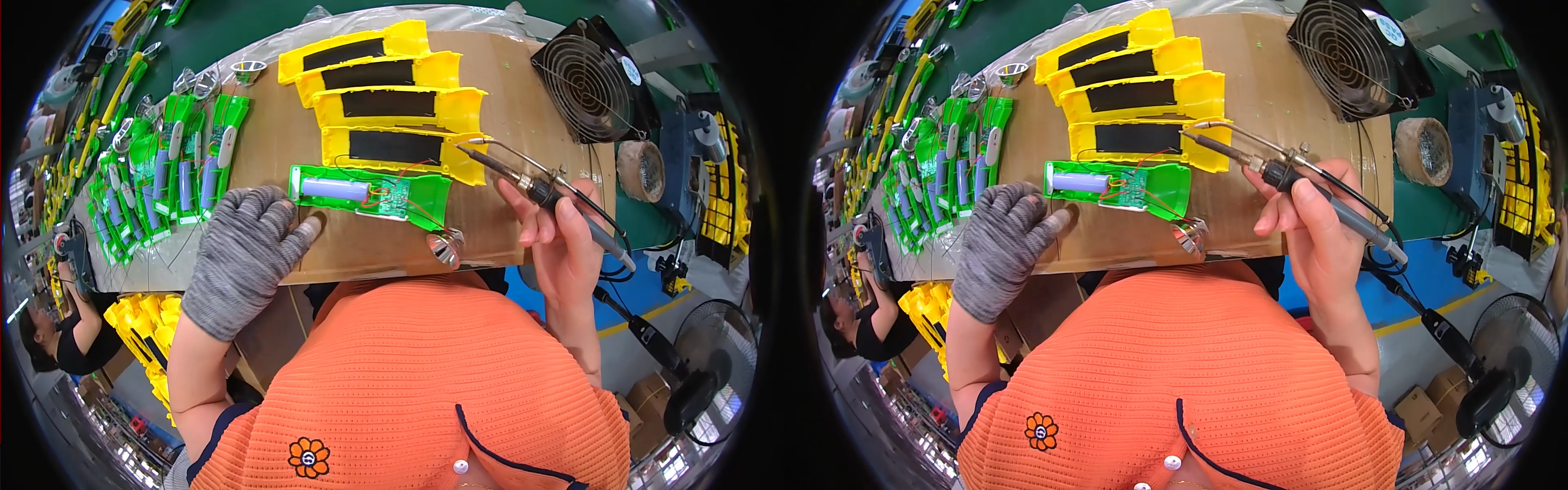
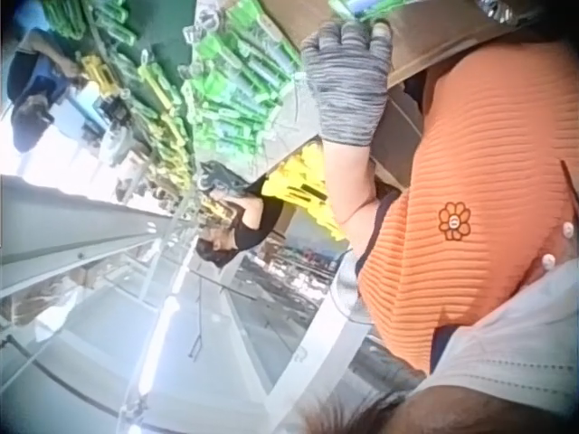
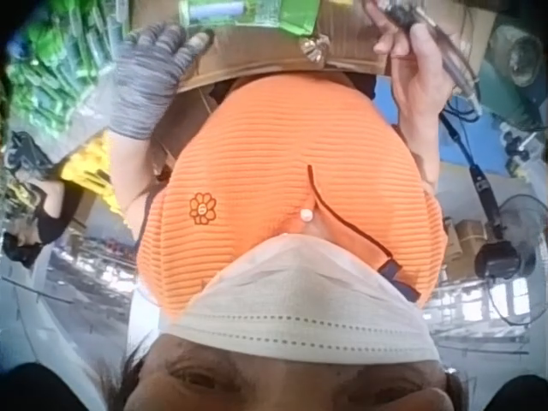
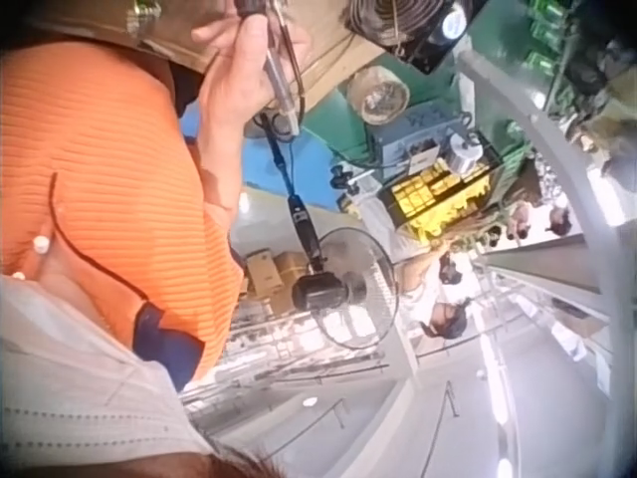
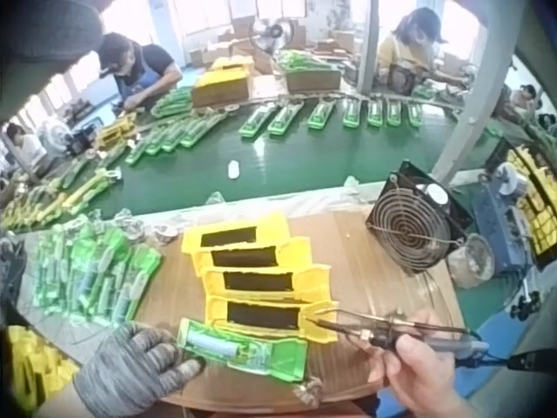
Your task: Soldering internal components and wires into flashlight housings on an assembly line.
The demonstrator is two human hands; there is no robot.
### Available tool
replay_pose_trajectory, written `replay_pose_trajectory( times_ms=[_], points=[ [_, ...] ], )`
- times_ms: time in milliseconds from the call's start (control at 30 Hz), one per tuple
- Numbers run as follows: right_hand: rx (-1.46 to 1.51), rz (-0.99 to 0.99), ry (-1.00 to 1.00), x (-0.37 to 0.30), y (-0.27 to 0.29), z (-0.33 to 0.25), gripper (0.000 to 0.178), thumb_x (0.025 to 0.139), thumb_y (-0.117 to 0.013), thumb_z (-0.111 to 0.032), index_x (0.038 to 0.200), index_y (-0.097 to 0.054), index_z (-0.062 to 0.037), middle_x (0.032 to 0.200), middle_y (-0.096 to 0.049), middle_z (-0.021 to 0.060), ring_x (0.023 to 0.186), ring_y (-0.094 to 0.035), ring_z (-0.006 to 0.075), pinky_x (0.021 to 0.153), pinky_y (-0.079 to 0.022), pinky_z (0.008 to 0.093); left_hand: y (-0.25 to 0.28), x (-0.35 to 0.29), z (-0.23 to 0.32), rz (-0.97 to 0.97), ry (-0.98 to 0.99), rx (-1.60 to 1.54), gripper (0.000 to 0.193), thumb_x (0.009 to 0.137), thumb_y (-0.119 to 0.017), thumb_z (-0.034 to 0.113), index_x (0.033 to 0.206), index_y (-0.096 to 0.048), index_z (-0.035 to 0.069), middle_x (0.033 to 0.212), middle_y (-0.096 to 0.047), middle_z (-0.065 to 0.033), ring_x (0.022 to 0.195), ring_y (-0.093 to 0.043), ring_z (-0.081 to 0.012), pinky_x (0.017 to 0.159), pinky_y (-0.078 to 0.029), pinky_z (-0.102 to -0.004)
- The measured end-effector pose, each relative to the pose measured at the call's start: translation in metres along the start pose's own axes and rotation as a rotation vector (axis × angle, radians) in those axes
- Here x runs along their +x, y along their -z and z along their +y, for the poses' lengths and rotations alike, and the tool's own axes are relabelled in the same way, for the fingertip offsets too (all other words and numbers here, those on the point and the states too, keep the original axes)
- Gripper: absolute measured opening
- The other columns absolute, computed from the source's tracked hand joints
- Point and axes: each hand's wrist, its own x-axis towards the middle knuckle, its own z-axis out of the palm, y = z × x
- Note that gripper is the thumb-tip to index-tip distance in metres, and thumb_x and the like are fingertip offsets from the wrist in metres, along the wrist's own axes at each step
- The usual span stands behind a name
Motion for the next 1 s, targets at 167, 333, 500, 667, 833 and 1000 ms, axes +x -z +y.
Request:
replay_pose_trajectory(
  times_ms=[167, 333, 500, 667, 833, 1000],
  points=[
    [-0.092, -0.011, -0.047, -0.01, -0.005, 0.001, 0.013, 0.096, -0.054, -0.005, 0.103, -0.043, -0.0029, 0.092, -0.067, 0.0218, 0.061, -0.06, 0.0186, 0.069, -0.057, 0.0392, -0.023, -0.004, -0.009, 0.221, -0.001, -0.048, 0.023, 0.075, -0.072, 0.014, 0.098, -0.071, 0.016, 0.102, -0.063, -0.0038, 0.102, -0.061, -0.0251, 0.088, -0.048, -0.0417],
    [-0.062, -0.033, -0.069, -0.017, -0.011, 0.002, 0.017, 0.094, -0.058, -0.004, 0.104, -0.044, -0.003, 0.094, -0.066, 0.0212, 0.06, -0.057, 0.0155, 0.058, -0.056, 0.0354, -0.03, 0.008, -0.006, 0.456, -0.005, -0.259, 0.025, 0.072, -0.075, 0.011, 0.096, -0.072, 0.016, 0.099, -0.066, 0.0007, 0.097, -0.063, -0.0231, 0.085, -0.048, -0.0386],
    [-0.127, -0.037, -0.094, -0.022, -0.019, 0.003, 0.018, 0.094, -0.06, -0.004, 0.102, -0.045, -0.0006, 0.085, -0.061, 0.0136, 0.061, -0.055, 0.0141, 0.056, -0.056, 0.0349, -0.027, 0.032, 0.006, 0.501, 0.025, -0.539, 0.026, 0.077, -0.076, 0.013, 0.102, -0.069, 0.015, 0.09, -0.068, -0.002, 0.086, -0.066, -0.0238, 0.076, -0.052, -0.038],
    [-0.151, -0.033, -0.116, -0.022, -0.019, 0.003, 0.018, 0.093, -0.061, -0.002, 0.101, -0.045, -0.0004, 0.08, -0.059, 0.0112, 0.061, -0.058, 0.0153, 0.056, -0.056, 0.0348, -0.029, 0.041, 0.008, 0.363, 0.037, -0.715, 0.016, 0.079, -0.076, 0.018, 0.095, -0.071, 0.015, 0.087, -0.068, -0.0064, 0.081, -0.066, -0.028, 0.067, -0.053, -0.0393],
    [-0.183, 0.011, -0.161, -0.023, -0.024, 0.0, 0.018, 0.092, -0.061, 0.002, 0.1, -0.045, -0.0001, 0.077, -0.06, 0.011, 0.061, -0.061, 0.0164, 0.057, -0.056, 0.0335, -0.016, 0.047, 0.014, 0.306, 0.078, -0.621, 0.009, 0.084, -0.071, 0.019, 0.091, -0.072, 0.014, 0.086, -0.067, -0.0067, 0.079, -0.065, -0.0281, 0.066, -0.053, -0.0398],
    [-0.248, -0.03, -0.181, -0.022, -0.023, -0.001, 0.018, 0.092, -0.061, 0.003, 0.099, -0.045, -0.0007, 0.079, -0.063, 0.0111, 0.062, -0.063, 0.015, 0.057, -0.054, 0.0286, -0.013, 0.049, 0.016, 0.229, 0.086, -0.568, 0.021, 0.078, -0.074, 0.007, 0.098, -0.071, 0.009, 0.087, -0.065, -0.0104, 0.081, -0.064, -0.0313, 0.07, -0.052, -0.0416]
  ],
)
